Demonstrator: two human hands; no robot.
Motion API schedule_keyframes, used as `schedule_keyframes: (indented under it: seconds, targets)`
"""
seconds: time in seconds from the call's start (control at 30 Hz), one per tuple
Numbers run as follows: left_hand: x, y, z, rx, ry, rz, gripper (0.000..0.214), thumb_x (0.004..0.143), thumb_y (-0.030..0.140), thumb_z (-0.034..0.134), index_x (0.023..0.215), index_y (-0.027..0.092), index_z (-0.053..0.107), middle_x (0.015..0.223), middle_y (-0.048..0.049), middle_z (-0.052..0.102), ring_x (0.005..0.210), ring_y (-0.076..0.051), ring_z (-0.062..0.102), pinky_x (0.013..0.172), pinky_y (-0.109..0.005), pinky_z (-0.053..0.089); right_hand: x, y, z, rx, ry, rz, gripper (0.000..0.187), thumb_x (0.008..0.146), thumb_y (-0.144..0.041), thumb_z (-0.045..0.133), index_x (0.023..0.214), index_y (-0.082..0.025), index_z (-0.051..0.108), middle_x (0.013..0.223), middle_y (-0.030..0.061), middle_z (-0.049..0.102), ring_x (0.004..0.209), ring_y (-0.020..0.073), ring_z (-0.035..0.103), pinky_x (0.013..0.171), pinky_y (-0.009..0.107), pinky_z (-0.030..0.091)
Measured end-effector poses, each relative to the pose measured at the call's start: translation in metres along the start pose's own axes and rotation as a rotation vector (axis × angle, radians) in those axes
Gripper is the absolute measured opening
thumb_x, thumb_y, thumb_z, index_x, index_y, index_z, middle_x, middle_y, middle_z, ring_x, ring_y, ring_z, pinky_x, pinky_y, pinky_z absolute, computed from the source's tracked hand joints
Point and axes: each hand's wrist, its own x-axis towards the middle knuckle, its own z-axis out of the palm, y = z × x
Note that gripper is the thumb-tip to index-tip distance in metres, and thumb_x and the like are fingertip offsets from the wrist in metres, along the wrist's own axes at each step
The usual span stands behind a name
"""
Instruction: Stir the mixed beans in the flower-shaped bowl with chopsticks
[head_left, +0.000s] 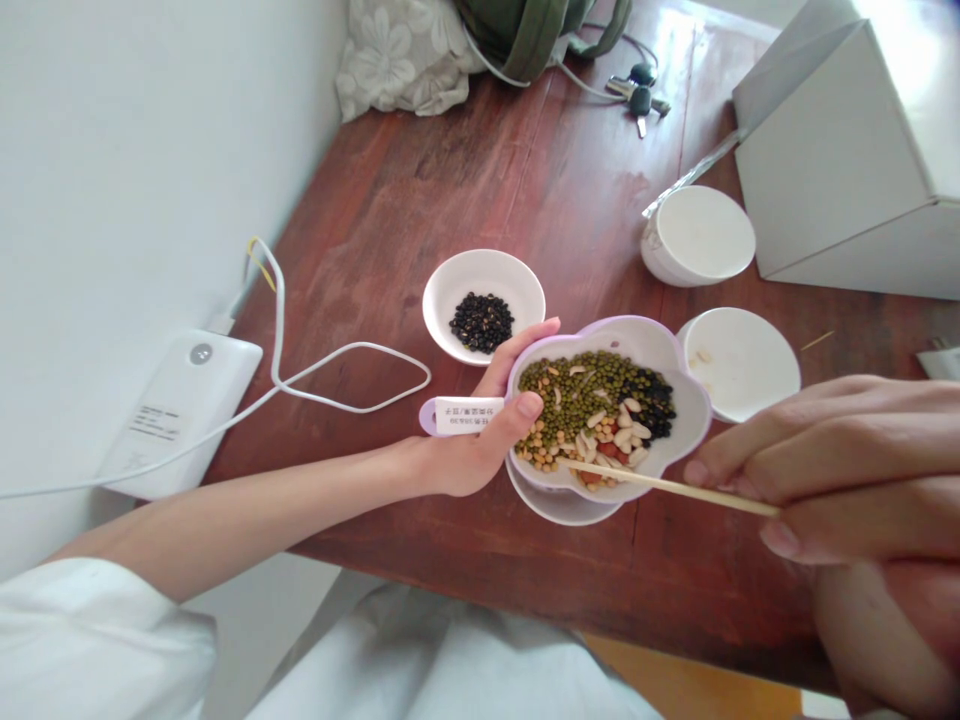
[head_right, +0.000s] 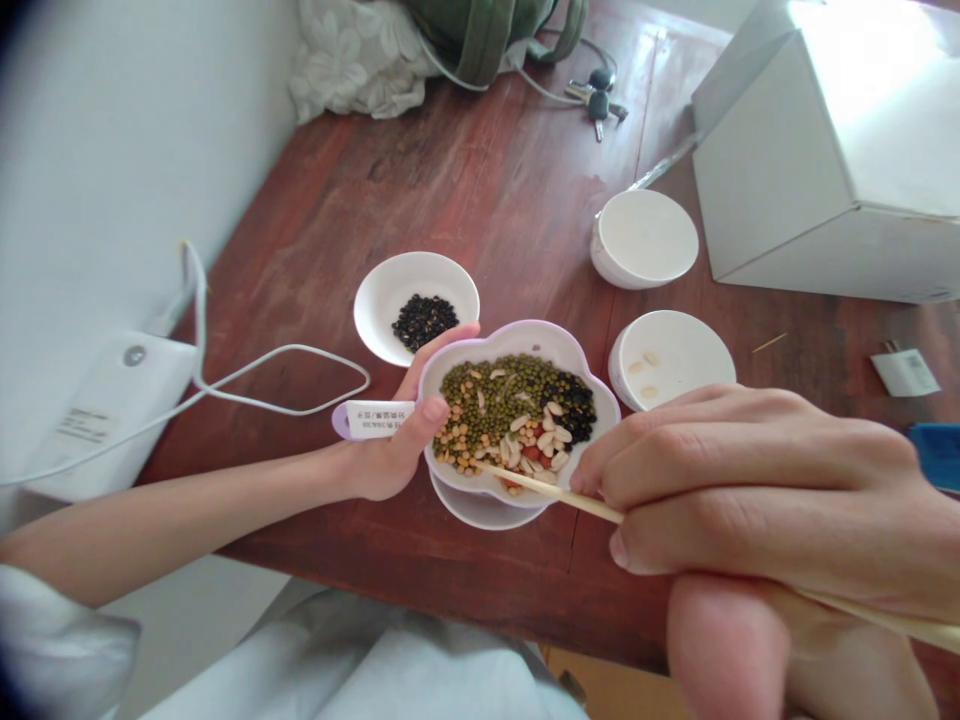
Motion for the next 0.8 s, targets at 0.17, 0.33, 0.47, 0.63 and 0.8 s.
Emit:
schedule_keyframes:
  seconds: [0.17,0.33,0.47,0.63,0.8]
  targets:
    - [0.0,0.001,0.001,0.002,-0.011,-0.005,0.072,0.11,0.055,0.055,0.172,0.028,0.031,0.172,-0.0157,0.049,0.15,-0.032,0.059,0.123,-0.044,0.054,0.007,-0.013,0.012,0.008,0.016,0.01,0.047,0.09,-0.065,0.08,0.064,-0.026,0.073,0.074,0.0067,0.075,0.07,0.0236,0.081,0.052,0.027,0.065]
    - [0.0,-0.001,0.001,-0.015,-0.011,-0.005,0.071,0.109,0.054,0.057,0.172,0.031,0.033,0.172,-0.0129,0.051,0.15,-0.034,0.059,0.123,-0.046,0.054,0.012,-0.014,0.011,0.06,-0.052,0.039,0.037,0.096,-0.048,0.08,0.068,-0.025,0.073,0.073,0.0039,0.077,0.071,0.0224,0.082,0.058,0.028,0.068]
    - [0.0,-0.003,0.0,-0.024,-0.023,0.028,0.072,0.108,0.053,0.06,0.172,0.031,0.034,0.172,-0.0132,0.05,0.151,-0.036,0.058,0.124,-0.046,0.054,0.013,-0.011,0.004,0.128,-0.209,-0.007,0.034,0.104,-0.042,0.071,0.079,-0.021,0.076,0.08,0.006,0.082,0.079,0.0194,0.084,0.073,0.028,0.071]
    - [0.0,-0.004,-0.001,-0.029,-0.043,0.025,0.071,0.111,0.052,0.054,0.173,0.028,0.028,0.176,-0.0163,0.044,0.153,-0.034,0.056,0.125,-0.046,0.052,0.011,-0.011,0.008,0.158,-0.107,0.03,0.045,0.106,-0.05,0.066,0.074,-0.02,0.074,0.074,0.0056,0.079,0.075,0.0174,0.083,0.071,0.029,0.07]
    - [0.0,-0.006,-0.001,-0.037,-0.051,0.038,0.071,0.111,0.051,0.053,0.173,0.03,0.028,0.175,-0.0162,0.045,0.152,-0.035,0.056,0.125,-0.049,0.052,0.014,-0.012,0.006,0.114,-0.231,0.002,0.032,0.106,-0.041,0.069,0.08,-0.023,0.074,0.079,0.0032,0.082,0.079,0.0162,0.084,0.074,0.025,0.071]
